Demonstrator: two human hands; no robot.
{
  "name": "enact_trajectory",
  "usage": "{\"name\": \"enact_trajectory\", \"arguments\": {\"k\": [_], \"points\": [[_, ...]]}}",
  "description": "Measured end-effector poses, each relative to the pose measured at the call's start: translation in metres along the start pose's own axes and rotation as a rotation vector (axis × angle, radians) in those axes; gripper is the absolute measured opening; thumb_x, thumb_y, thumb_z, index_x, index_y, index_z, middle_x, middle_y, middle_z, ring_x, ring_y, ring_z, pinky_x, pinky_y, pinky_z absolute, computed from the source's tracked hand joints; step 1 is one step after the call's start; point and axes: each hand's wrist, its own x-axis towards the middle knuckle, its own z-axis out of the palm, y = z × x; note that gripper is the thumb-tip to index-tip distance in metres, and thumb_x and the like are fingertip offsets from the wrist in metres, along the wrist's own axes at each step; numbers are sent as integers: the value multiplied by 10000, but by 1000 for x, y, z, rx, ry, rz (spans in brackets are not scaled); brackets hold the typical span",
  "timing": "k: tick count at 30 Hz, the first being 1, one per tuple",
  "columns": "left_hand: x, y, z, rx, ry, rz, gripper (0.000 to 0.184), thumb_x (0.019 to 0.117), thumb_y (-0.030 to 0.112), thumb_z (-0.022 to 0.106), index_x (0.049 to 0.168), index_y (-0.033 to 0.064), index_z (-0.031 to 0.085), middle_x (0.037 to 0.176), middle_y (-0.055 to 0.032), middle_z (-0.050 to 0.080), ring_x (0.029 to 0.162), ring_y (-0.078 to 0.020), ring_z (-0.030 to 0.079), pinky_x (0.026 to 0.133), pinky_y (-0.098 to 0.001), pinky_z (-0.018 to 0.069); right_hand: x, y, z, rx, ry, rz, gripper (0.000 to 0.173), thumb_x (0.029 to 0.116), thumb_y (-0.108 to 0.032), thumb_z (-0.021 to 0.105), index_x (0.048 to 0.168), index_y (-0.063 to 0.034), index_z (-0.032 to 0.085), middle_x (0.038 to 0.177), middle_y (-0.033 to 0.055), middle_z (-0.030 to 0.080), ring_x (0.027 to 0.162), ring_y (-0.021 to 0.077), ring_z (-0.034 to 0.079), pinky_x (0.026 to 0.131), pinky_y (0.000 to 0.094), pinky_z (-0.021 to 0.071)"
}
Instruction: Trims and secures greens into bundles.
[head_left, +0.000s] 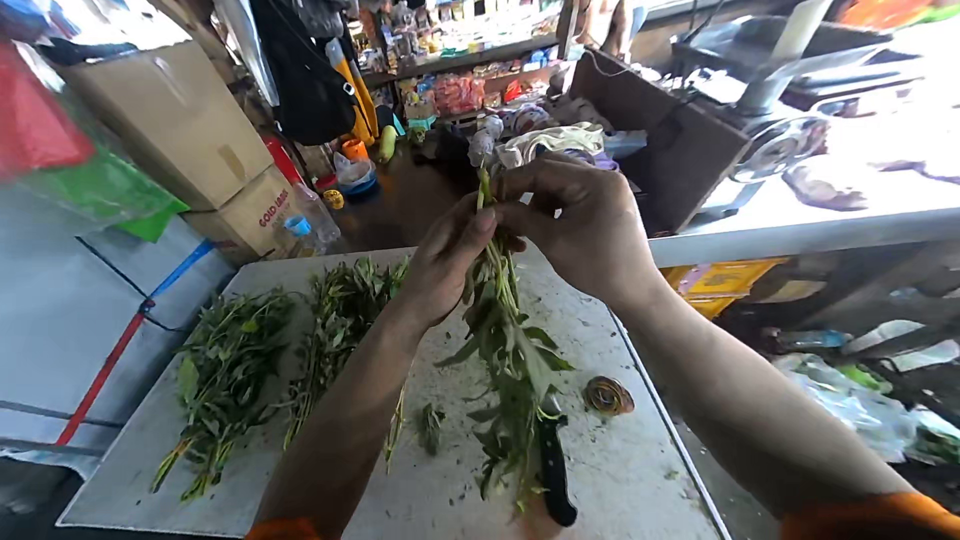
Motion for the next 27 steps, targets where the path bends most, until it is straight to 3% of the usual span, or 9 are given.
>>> {"name": "enact_trajectory", "arguments": {"k": [3,8,11,15,18,20,22,24,27], "points": [[-1,-4,-4,52,-41,21,327,1114,256,387,1297,86,598,1105,17,691,1033,-43,659,950,-260,557,-6,-3,0,144,45,61,161,884,-95,791,1028,-69,723,876,-21,730,675,27,656,592,179,568],[-2,-16,3,178,43,23,332,1119,210,356,1214,49,630,1058,38,671,1010,16,629,938,-214,535,-12,-3,2,226,187,118,137,886,-81,784,1003,-63,714,823,-42,718,665,-1,642,565,154,534],[-5,-23,13,195,75,33,331,1125,217,340,1170,47,621,987,30,690,946,-9,656,901,-234,557,-16,0,6,212,177,165,147,883,-88,790,1000,-67,704,818,-39,722,655,3,649,567,156,546],[-9,-31,10,-29,-85,-68,333,1123,221,305,1251,44,557,947,-40,642,864,-156,671,824,-362,607,-15,9,-3,215,-22,328,205,866,-141,818,1000,-99,668,788,-31,682,602,29,610,494,170,492],[-13,-25,3,10,-207,-134,291,1086,148,350,1262,28,548,961,-66,629,868,-175,655,810,-369,597,-10,15,-16,247,-212,364,404,835,-151,843,1195,-109,666,951,6,702,748,88,674,577,216,569],[-17,-14,1,91,-280,-149,273,1052,111,413,1246,4,573,972,-70,628,861,-154,644,786,-336,591,-7,15,-24,304,-363,309,474,857,-132,825,1295,-89,651,1018,24,706,850,110,706,710,247,631],[-18,-6,-2,132,-375,-137,257,1026,101,446,1215,-9,581,960,-56,623,841,-118,626,760,-290,570,-5,12,-31,342,-501,223,368,891,-132,788,1241,-69,690,1018,15,725,847,91,712,731,223,632],[-20,1,-3,121,-424,-146,254,1007,111,462,1181,0,609,946,-32,633,799,-71,604,705,-236,538,-4,9,-33,375,-572,162,187,906,-140,777,1071,-67,730,898,5,738,716,76,693,615,198,604],[-24,6,-7,11,-444,-193,299,1028,165,478,1257,-1,578,1018,-65,646,839,-112,635,748,-284,574,-8,5,-31,382,-537,129,88,921,-139,759,947,-67,717,792,-4,717,655,66,673,586,198,592]]}}
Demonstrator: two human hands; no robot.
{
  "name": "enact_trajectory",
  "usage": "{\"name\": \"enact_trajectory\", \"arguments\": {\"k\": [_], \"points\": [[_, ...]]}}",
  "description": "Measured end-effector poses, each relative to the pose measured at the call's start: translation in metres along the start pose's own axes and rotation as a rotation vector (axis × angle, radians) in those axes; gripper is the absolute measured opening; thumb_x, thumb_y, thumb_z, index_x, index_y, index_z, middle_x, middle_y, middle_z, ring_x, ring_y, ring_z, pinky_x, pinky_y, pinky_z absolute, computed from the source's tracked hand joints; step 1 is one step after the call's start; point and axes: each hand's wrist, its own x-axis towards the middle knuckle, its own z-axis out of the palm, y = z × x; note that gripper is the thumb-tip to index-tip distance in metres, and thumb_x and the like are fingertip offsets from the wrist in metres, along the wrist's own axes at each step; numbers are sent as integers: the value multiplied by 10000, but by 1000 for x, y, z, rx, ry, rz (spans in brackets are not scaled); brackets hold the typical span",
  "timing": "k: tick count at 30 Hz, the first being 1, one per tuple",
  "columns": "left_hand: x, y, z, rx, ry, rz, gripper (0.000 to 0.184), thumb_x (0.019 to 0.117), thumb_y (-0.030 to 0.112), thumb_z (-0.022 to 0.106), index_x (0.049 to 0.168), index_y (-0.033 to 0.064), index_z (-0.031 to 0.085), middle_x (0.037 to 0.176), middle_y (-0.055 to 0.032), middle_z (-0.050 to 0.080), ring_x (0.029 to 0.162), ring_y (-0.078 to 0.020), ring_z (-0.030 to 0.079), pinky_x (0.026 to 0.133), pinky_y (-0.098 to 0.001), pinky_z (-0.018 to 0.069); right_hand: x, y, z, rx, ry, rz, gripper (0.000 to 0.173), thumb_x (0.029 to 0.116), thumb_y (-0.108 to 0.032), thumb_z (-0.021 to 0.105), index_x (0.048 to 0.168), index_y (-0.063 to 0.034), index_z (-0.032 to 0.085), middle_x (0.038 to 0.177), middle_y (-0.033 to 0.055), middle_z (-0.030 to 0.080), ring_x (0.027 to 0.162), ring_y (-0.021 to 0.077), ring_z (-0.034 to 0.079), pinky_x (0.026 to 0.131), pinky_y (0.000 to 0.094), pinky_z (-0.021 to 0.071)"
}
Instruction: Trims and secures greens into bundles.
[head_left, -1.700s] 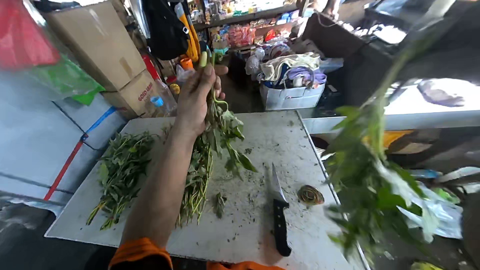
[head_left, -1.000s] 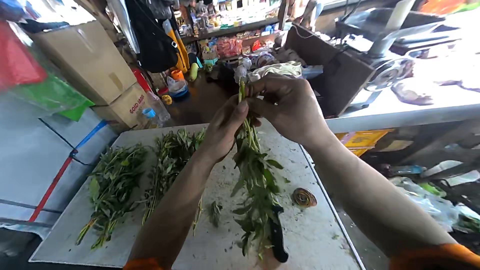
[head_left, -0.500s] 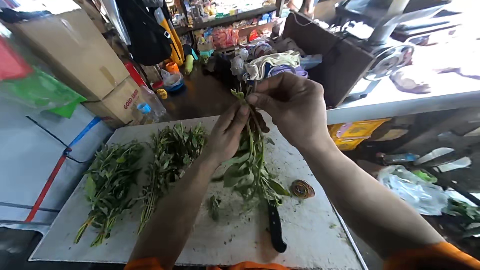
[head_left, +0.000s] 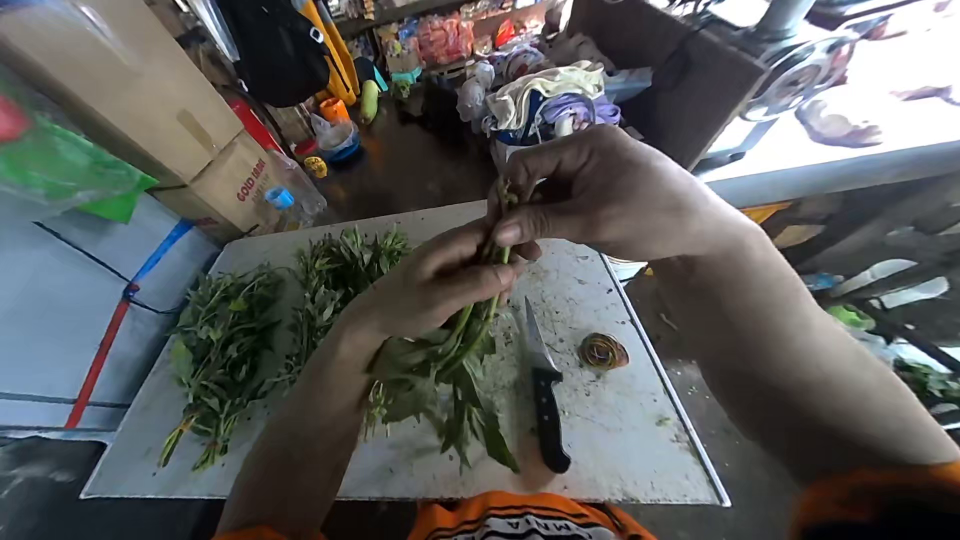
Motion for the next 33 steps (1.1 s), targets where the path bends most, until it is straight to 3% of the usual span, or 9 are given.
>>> {"name": "enact_trajectory", "arguments": {"k": [4,7,9,12,15,17,22,29,33], "points": [[-10,1,5,270,134,-138,280,1070,290,507,1242,90,600,975,-9,728,851,-101,699,749,-262,596,1,1,13,-93,204,47,103,916,-192,775,901,-105,721,758,-42,699,639,25,644,573,172,557],[-16,5,7,424,186,-225,251,1097,275,443,1232,114,580,908,29,707,812,-85,697,730,-273,610,5,8,16,-180,282,30,140,902,-260,795,907,-133,736,775,-65,695,658,9,633,588,173,544],[-23,5,3,373,187,-260,241,1102,241,429,1204,84,582,874,3,668,776,-99,682,719,-274,613,2,15,11,-160,179,35,128,945,-266,740,984,-144,734,823,-70,693,686,17,624,600,186,537],[-40,-2,-3,232,206,-339,264,1104,219,416,1187,40,591,832,-24,635,737,-111,648,714,-276,592,-29,32,17,286,12,228,316,954,-190,665,1254,-95,693,869,32,708,656,82,620,565,216,530],[-55,-10,-6,116,202,-420,244,1098,223,425,1148,50,590,809,14,574,723,-71,595,725,-252,557,-69,41,26,700,-94,185,503,989,-204,638,1478,-172,524,1300,111,672,924,185,738,749,318,646],[-60,-18,1,76,158,-495,238,1098,247,431,1094,73,593,798,36,556,719,-50,583,718,-228,549,-89,36,28,768,-77,70,526,1000,-141,566,1517,-171,478,1476,101,566,985,174,729,703,277,641],[-62,-54,36,-117,33,-557,243,1100,287,438,1060,92,579,778,48,533,702,-54,570,717,-247,546,-121,42,26,795,224,-36,418,970,-20,531,1352,-162,622,1348,78,656,766,64,676,641,190,571],[-71,-117,93,-551,-76,-644,175,1094,244,443,1055,118,559,762,82,504,672,-37,540,694,-242,538,-206,109,104,415,749,115,454,1000,-67,617,1367,-330,569,1201,-55,748,607,15,665,516,150,546],[-75,-139,119,-592,-70,-705,111,1052,237,547,997,142,563,706,107,530,618,-18,552,646,-223,541,-228,123,159,481,836,283,148,949,-238,747,1030,-251,624,1094,-29,763,593,31,673,488,180,565]]}}
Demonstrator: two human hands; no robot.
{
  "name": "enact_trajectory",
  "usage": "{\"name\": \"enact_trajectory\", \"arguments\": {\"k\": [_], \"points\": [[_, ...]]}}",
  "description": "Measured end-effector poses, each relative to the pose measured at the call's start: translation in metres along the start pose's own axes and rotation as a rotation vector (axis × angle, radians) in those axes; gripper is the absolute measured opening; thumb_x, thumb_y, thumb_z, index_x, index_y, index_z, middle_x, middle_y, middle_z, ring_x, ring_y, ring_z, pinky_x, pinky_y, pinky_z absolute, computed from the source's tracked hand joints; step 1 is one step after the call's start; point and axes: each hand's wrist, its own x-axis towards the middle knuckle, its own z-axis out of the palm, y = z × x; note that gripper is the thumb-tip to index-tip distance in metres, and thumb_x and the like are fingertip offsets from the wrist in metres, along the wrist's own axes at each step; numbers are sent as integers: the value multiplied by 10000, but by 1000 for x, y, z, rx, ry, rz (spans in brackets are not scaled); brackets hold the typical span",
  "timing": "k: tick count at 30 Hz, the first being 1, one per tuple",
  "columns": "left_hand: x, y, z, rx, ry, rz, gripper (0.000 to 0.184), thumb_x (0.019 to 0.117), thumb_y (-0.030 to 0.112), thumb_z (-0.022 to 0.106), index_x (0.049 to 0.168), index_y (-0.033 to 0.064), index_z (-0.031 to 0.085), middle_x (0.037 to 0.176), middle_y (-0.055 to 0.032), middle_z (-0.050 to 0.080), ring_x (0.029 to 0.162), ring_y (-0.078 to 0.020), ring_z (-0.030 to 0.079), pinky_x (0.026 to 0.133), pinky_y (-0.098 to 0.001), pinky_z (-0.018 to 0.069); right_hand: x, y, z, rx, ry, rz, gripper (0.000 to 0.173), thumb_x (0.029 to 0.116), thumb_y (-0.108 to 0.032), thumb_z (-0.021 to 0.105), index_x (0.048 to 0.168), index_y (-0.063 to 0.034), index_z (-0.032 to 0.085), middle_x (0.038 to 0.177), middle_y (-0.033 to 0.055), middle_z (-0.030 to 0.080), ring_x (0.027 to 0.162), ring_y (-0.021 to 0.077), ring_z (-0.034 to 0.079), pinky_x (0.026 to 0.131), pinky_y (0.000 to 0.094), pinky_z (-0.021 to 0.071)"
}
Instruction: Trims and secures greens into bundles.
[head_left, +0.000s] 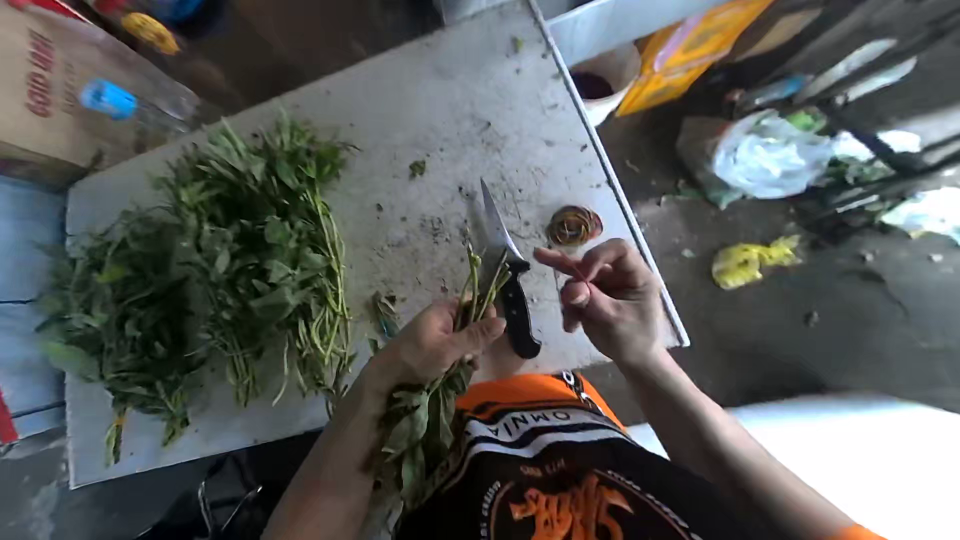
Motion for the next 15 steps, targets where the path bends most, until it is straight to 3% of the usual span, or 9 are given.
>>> {"name": "enact_trajectory", "arguments": {"k": [2,3,5,7,10,15], "points": [[5,-7,6,89,46,-23,173,1065,244,521,1032,91,593,721,65,583,644,-53,610,674,-257,578,-6,7,6,-62,-8,22,178,923,-306,777,914,-200,634,1019,-7,765,622,58,686,542,229,597],[8,-9,8,132,57,-24,217,1073,241,496,1082,56,610,765,36,635,689,-71,651,698,-272,597,-5,8,6,-128,-33,25,187,922,-305,777,927,-168,650,1051,6,760,666,69,697,588,244,611],[10,-9,12,191,61,-42,270,1081,225,466,1207,23,594,905,0,691,800,-78,692,762,-280,610,2,4,3,-245,-91,67,253,915,-257,778,1088,-85,711,1164,34,746,721,78,704,637,255,619],[11,-9,15,239,72,-37,293,1076,220,468,1245,16,594,971,-9,706,853,-63,700,790,-271,612,11,-2,1,-253,-144,167,302,924,-175,759,1196,-51,723,1065,28,760,692,84,694,627,253,621],[10,-12,12,310,87,-2,295,1064,224,480,1241,32,617,992,15,701,892,-21,676,835,-245,583,21,-6,0,-223,-248,229,138,939,-83,709,1048,-12,754,838,18,760,681,79,709,656,246,631],[5,-10,10,360,106,-56,299,1050,227,476,1237,66,645,970,22,710,853,-24,682,805,-252,591,27,-4,8,-305,-216,128,111,952,-97,707,1015,-15,746,815,-4,752,668,61,705,639,236,632]]}}
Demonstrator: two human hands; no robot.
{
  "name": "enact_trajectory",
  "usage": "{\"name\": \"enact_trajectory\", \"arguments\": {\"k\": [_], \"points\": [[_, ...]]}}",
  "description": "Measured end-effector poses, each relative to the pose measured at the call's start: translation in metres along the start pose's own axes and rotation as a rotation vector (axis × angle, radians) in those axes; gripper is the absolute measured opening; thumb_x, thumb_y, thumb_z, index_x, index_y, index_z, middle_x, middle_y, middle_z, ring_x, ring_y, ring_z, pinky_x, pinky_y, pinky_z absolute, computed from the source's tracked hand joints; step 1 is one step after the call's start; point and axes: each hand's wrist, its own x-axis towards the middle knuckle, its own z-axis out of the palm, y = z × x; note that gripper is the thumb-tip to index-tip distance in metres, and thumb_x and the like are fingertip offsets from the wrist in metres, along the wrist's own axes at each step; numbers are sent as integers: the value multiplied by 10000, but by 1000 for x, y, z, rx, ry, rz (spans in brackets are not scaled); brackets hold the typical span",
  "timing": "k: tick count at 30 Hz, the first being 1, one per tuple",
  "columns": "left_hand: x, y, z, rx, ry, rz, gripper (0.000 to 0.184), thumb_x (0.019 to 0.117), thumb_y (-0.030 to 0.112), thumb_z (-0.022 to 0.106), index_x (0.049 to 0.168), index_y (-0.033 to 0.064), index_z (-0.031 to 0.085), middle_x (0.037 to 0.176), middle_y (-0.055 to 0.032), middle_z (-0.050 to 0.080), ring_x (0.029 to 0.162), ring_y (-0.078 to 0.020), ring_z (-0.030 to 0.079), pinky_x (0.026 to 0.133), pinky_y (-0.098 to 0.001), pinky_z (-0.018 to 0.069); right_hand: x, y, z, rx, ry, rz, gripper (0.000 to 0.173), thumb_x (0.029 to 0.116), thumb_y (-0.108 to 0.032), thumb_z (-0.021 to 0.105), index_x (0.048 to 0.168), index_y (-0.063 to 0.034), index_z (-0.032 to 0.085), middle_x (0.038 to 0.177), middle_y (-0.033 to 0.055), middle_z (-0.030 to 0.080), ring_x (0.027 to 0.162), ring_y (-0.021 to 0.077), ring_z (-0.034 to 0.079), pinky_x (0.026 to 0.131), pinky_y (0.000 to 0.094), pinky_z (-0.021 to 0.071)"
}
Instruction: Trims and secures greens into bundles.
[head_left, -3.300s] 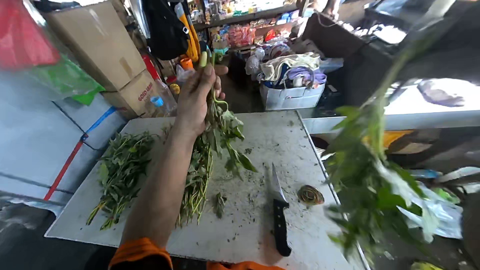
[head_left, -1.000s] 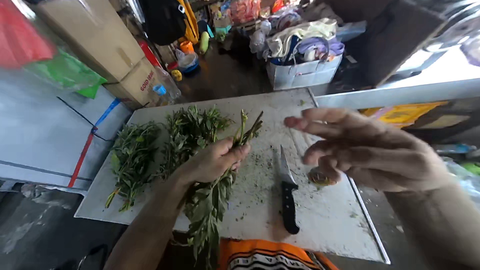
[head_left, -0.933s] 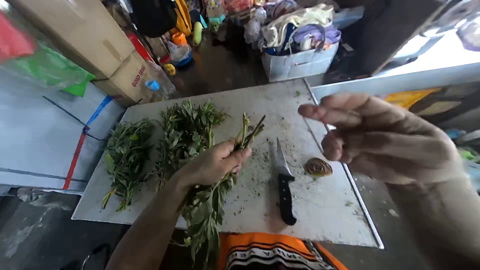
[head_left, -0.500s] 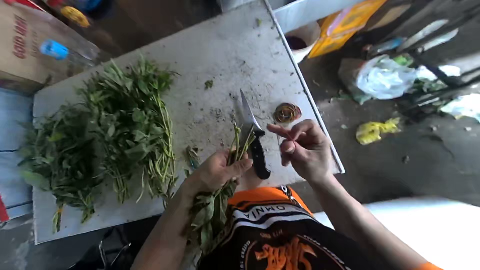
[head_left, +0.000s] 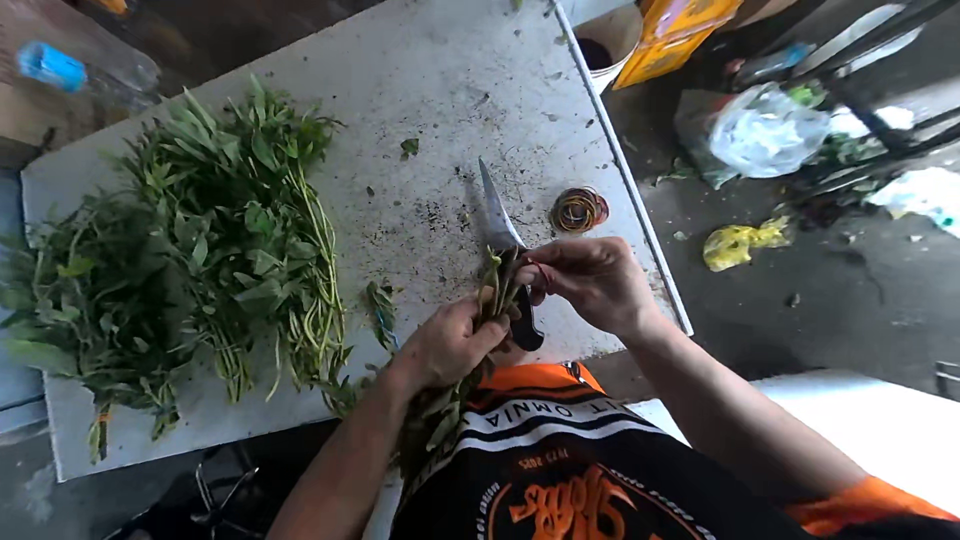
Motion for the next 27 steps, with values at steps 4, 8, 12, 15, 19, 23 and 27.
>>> {"name": "enact_trajectory", "arguments": {"k": [4,8,12,15,19,23,27], "points": [[-4,10,-9,330,1,-107,312,1017,295,497,1194,118,684,1003,-15,697,850,-86,664,786,-338,565,6,0,6,-35,-1,-3,104,947,-117,724,1001,-30,745,760,-22,726,591,39,658,565,208,599],[-10,16,-7,546,228,-78,565,998,361,583,1484,88,493,1356,-151,617,1139,-277,656,959,-503,538,11,-5,7,-45,7,-6,107,947,-150,732,977,-48,745,734,-34,713,546,21,624,503,185,560],[-8,8,1,470,382,168,535,1001,435,623,1386,74,538,1107,-79,685,990,-159,683,871,-390,587,17,-14,5,-63,-24,-13,92,940,-129,736,979,-46,740,737,-36,711,551,23,630,503,182,565],[-4,8,7,410,431,204,467,999,415,634,1304,61,618,1085,-78,701,978,-148,686,871,-370,581,17,-16,5,-63,-32,4,80,939,-116,731,975,-44,740,719,-31,704,538,24,621,493,180,555],[2,13,9,157,362,226,530,1007,383,628,1435,101,495,1152,-24,697,1010,-72,684,887,-311,596,14,-16,5,-29,-15,21,78,941,-113,727,967,-42,744,712,-20,701,523,37,613,479,189,549],[10,16,19,347,389,250,517,1009,407,625,1305,-10,554,1045,-113,670,909,-156,671,813,-343,580,12,-18,10,-46,56,-23,60,947,-104,708,966,-56,738,716,-47,691,536,16,604,489,185,548],[8,18,17,428,327,151,500,1047,434,542,1269,-12,581,1067,-133,667,919,-183,676,841,-373,576,11,-19,13,-96,116,-47,79,954,-118,710,980,-47,731,731,-47,692,533,6,594,481,176,535]]}}
